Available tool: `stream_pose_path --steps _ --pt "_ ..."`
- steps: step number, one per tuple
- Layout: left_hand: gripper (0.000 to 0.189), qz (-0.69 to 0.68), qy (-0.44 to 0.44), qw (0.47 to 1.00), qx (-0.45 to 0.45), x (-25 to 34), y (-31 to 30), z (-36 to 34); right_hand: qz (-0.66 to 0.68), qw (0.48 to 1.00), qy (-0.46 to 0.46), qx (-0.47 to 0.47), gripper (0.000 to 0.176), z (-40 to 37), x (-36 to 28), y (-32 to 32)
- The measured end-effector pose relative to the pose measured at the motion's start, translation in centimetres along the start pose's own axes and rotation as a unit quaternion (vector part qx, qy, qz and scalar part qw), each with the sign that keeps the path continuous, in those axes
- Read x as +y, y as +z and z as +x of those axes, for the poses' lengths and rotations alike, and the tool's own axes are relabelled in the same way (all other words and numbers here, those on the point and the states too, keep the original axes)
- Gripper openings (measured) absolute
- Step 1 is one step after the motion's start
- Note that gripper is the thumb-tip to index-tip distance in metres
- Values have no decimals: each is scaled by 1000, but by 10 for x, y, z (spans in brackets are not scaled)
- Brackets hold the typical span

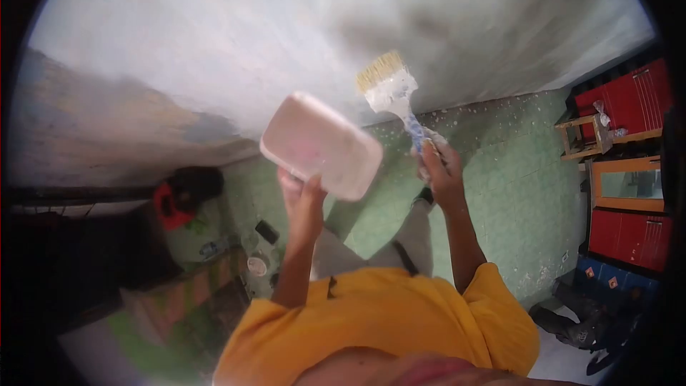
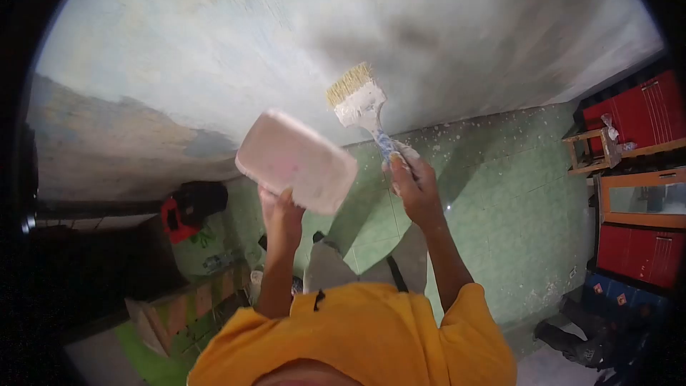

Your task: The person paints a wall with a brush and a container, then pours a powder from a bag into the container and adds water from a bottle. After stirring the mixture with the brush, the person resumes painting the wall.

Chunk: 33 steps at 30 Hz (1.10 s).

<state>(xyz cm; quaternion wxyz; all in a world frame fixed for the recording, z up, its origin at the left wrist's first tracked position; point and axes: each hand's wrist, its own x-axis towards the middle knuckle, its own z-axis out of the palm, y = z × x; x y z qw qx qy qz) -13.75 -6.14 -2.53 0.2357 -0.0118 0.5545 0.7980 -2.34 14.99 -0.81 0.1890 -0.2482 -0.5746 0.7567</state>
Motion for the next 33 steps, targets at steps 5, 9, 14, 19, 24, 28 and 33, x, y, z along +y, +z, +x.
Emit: stream_pose_path --steps 5,9,14,19,24,28,33 --pt "84 4 1 998 -63 4 89 -13 -7 994 -113 2 28 -50 -54 -63" --pt "84 -33 -1 995 -90 -15 171 -29 -35 987 -154 -8 22 -60 -88 -140" --pt "86 -75 -14 993 -90 -47 257 -52 -81 989 -120 17 21 -60 -123 -222" --pt "85 -82 -29 990 -112 -76 308 -53 -112 986 -113 53 22 -43 -136 -275" --pt "69 -79 -81 984 -141 -103 329 -54 -64 985 -102 124 23 -49 -108 -292" --pt "64 -84 -112 979 -146 -126 362 -57 -18 980 -90 176 23 -57 -92 -322" --pt "61 -37 -125 984 -117 -157 420 -68 7 980 -83 183 25 -56 -97 -389"
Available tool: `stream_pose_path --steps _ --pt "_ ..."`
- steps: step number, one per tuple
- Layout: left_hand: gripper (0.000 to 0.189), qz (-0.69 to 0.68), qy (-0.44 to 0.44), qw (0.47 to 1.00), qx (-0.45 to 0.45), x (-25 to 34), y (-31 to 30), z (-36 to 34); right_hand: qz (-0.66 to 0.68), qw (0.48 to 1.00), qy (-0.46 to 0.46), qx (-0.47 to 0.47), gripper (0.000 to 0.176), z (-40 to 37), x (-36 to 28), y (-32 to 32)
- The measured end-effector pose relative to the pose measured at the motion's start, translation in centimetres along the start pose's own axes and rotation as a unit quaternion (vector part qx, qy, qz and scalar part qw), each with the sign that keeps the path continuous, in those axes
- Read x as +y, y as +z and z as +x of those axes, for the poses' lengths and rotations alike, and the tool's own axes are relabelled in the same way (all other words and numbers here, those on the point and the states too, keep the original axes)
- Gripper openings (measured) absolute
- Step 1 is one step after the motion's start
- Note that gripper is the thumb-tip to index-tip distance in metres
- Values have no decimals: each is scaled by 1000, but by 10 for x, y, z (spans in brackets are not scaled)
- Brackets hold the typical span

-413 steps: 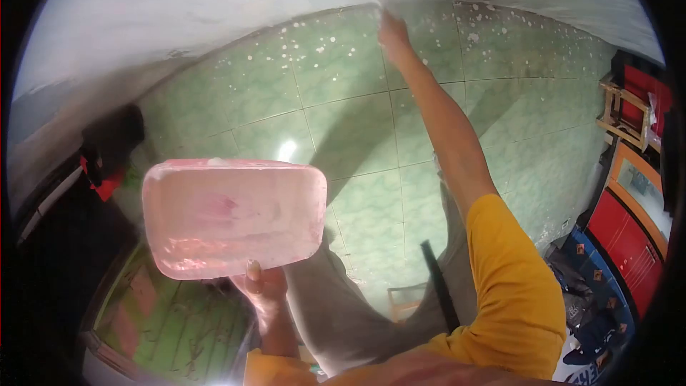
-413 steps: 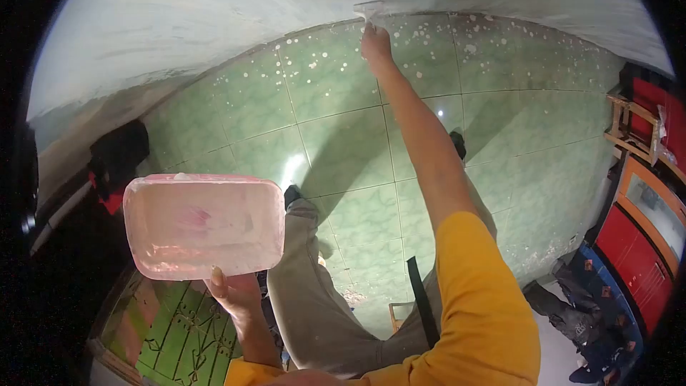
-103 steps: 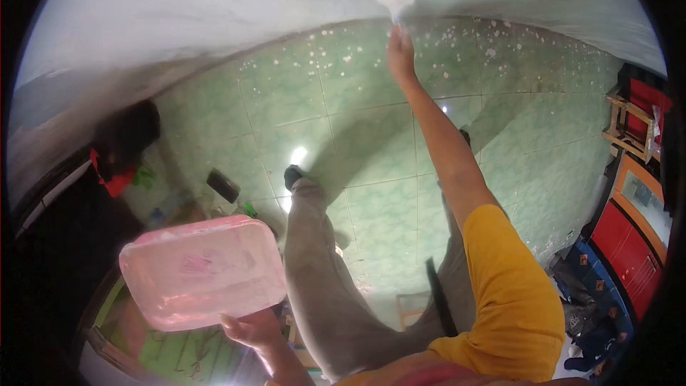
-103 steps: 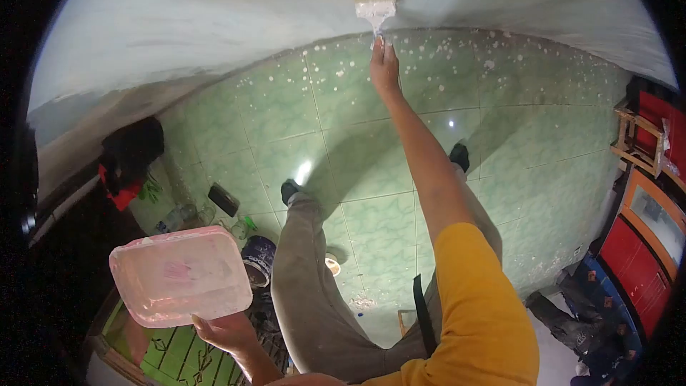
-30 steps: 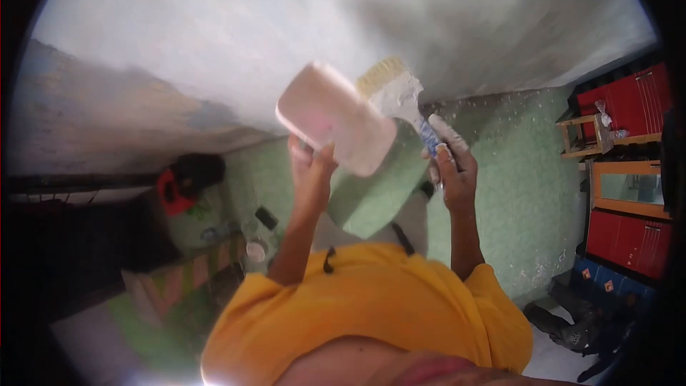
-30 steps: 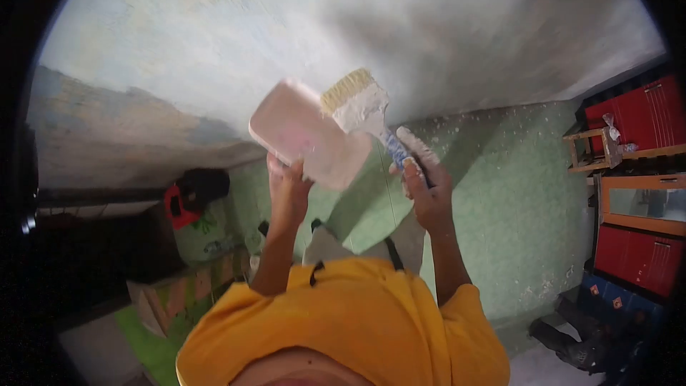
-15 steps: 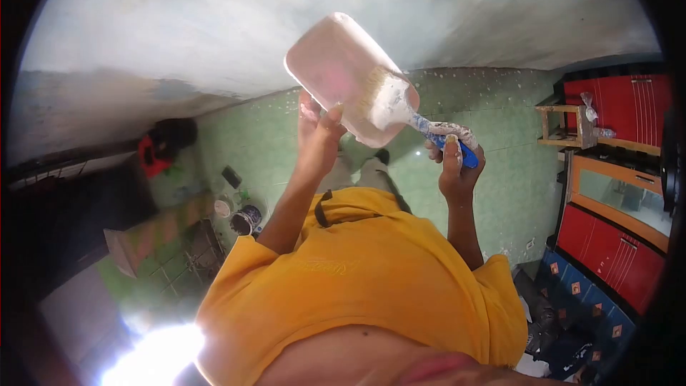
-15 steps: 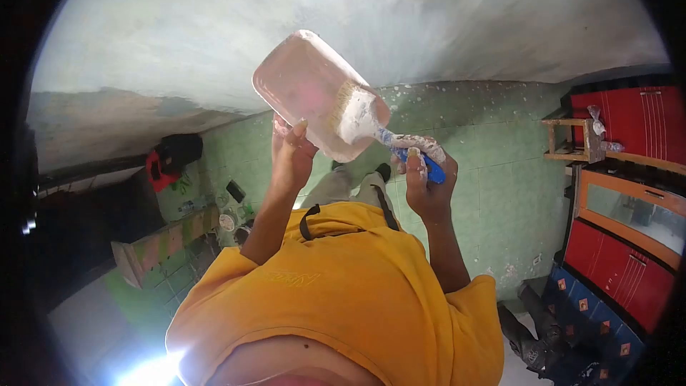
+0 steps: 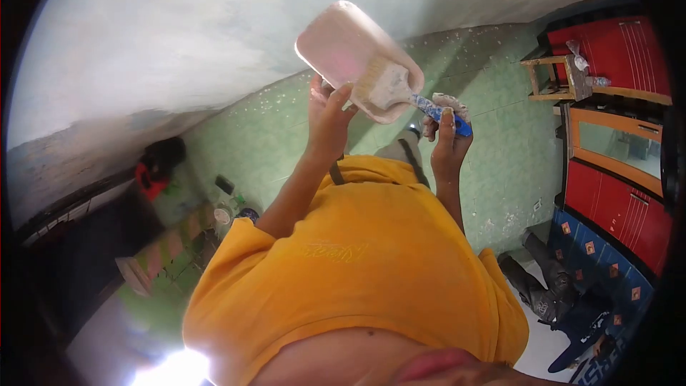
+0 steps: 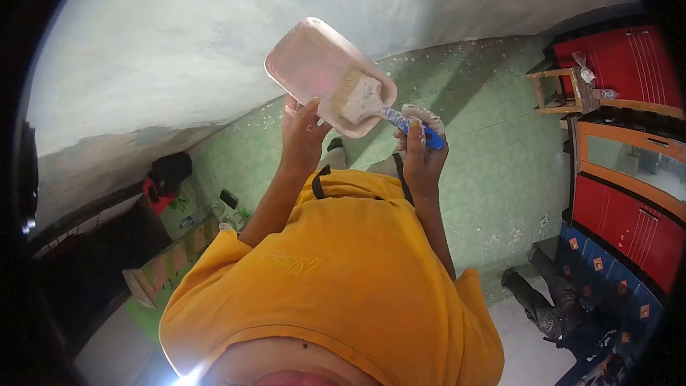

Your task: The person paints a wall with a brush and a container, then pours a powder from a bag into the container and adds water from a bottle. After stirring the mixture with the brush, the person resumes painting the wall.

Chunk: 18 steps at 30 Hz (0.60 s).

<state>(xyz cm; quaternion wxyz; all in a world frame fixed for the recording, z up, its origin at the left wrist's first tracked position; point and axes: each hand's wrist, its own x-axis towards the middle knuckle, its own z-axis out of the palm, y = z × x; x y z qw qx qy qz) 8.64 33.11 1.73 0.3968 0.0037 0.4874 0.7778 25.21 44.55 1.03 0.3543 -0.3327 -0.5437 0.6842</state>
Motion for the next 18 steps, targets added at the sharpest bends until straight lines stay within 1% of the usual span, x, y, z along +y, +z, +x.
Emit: stream_pose_path --steps 2,5,8,11,14,18 --pt "62 -5 -4 1000 -2 -23 27 7 -21 999 -18 -27 29 18 0 -35" --pt "66 -24 -10 1000 4 -68 78 9 -107 989 -86 -60 45 49 9 -101" --pt "66 -33 -15 999 21 -113 146 5 -238 962 -96 -88 63 82 0 -175" --pt "66 -53 -12 998 22 -146 203 -1 -276 943 -126 -138 71 103 -38 -225" --pt "68 -67 -10 998 6 -174 250 -7 -271 931 -153 -191 86 118 -53 -280" --pt "71 -64 -8 998 -13 -200 282 -13 -255 934 -174 -179 99 117 -61 -318"
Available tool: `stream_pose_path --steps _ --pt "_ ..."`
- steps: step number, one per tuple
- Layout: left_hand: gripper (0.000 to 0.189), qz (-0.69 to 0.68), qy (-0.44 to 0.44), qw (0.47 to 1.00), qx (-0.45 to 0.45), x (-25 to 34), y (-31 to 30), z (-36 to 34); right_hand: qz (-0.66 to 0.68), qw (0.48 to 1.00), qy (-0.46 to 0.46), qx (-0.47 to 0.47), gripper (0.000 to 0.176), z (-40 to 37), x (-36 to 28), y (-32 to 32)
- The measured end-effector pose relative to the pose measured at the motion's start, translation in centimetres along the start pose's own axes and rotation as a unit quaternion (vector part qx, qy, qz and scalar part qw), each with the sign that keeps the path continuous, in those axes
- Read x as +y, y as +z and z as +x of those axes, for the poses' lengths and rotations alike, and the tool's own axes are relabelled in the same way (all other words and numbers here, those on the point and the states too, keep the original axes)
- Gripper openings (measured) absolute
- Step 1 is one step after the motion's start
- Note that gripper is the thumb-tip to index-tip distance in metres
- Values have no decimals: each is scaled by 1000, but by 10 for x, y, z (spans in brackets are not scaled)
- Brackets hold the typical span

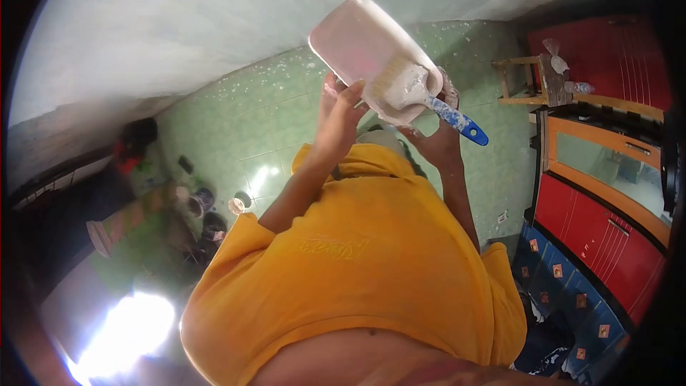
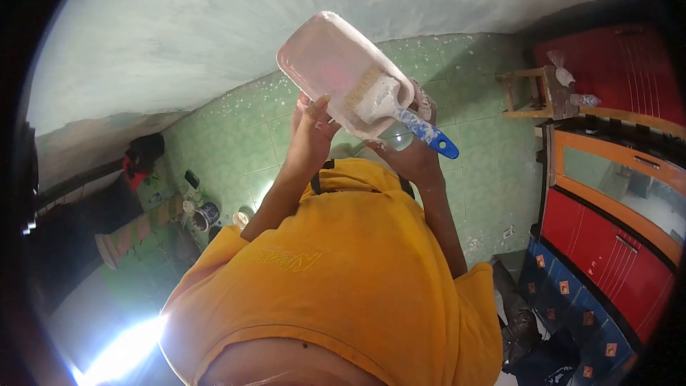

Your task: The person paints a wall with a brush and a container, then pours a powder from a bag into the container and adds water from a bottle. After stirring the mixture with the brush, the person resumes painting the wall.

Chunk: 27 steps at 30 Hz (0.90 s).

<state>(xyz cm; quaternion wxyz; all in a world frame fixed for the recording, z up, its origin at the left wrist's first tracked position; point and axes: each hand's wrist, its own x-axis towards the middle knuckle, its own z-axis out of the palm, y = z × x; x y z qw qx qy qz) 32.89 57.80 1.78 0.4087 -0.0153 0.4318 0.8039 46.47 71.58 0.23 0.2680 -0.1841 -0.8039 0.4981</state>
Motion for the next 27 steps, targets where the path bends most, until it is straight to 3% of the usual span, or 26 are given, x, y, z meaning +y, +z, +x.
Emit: stream_pose_path --steps 10,12,15,18,23,27 --pt "62 62 0 998 -15 -65 44 -6 26 997 63 23 102 -46 44 -52" --pt "62 77 7 997 -1 -95 74 -6 64 995 77 28 101 -49 62 -89" --pt "62 107 8 994 12 -143 126 -3 -70 997 -3 13 98 -53 93 -155" --pt "63 145 0 989 9 -198 190 2 -52 999 8 6 95 -58 125 -233" --pt "59 140 -30 989 -35 -268 284 20 -157 987 -18 -1 94 -60 157 -359" --pt "60 152 -47 985 -62 -319 343 49 -110 993 29 43 95 -53 197 -426"
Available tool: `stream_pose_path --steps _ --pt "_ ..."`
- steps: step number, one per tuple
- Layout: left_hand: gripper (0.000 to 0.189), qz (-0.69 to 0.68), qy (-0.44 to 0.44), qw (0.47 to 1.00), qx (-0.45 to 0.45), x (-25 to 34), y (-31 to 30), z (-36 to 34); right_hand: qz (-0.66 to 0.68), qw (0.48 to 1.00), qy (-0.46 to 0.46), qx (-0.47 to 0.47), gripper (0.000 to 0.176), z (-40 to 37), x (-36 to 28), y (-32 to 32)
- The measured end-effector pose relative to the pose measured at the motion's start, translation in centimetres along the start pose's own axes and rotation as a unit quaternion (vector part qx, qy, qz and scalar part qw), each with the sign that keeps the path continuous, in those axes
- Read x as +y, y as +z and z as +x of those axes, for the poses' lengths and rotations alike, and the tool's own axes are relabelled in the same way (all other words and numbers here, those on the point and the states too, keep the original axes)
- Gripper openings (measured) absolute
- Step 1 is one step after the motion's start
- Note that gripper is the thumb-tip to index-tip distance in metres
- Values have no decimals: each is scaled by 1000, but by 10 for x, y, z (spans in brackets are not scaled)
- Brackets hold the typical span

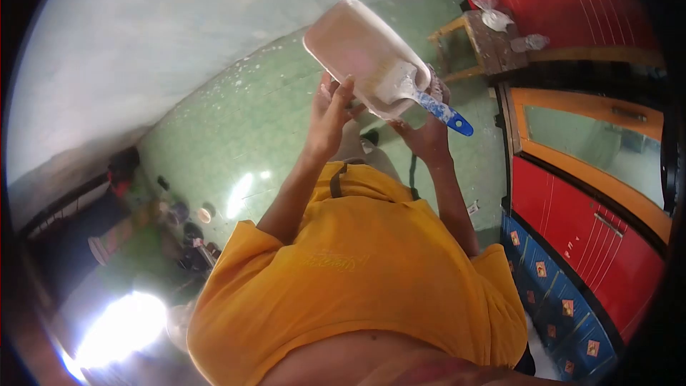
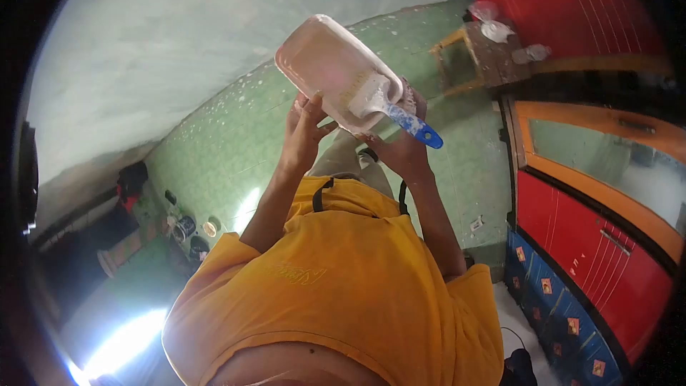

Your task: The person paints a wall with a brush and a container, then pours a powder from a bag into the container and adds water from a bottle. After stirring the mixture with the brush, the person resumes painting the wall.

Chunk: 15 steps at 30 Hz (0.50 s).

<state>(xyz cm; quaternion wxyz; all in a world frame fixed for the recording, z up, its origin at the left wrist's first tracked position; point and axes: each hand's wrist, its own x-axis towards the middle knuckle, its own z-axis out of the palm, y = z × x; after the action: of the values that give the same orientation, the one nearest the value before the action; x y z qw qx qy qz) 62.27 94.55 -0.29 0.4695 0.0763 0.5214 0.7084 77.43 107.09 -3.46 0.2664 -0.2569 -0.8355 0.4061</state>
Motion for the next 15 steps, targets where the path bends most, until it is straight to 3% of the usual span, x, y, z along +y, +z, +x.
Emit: stream_pose_path --steps 5,8,15 --pt "59 11 -25 1000 -12 -34 59 45 -9 1000 21 8 99 9 61 -48" --pt "59 17 -74 997 -15 -52 92 81 -80 997 3 11 101 18 108 -74" --pt "68 78 -143 982 -98 -130 163 189 -80 992 92 29 115 44 211 -141"
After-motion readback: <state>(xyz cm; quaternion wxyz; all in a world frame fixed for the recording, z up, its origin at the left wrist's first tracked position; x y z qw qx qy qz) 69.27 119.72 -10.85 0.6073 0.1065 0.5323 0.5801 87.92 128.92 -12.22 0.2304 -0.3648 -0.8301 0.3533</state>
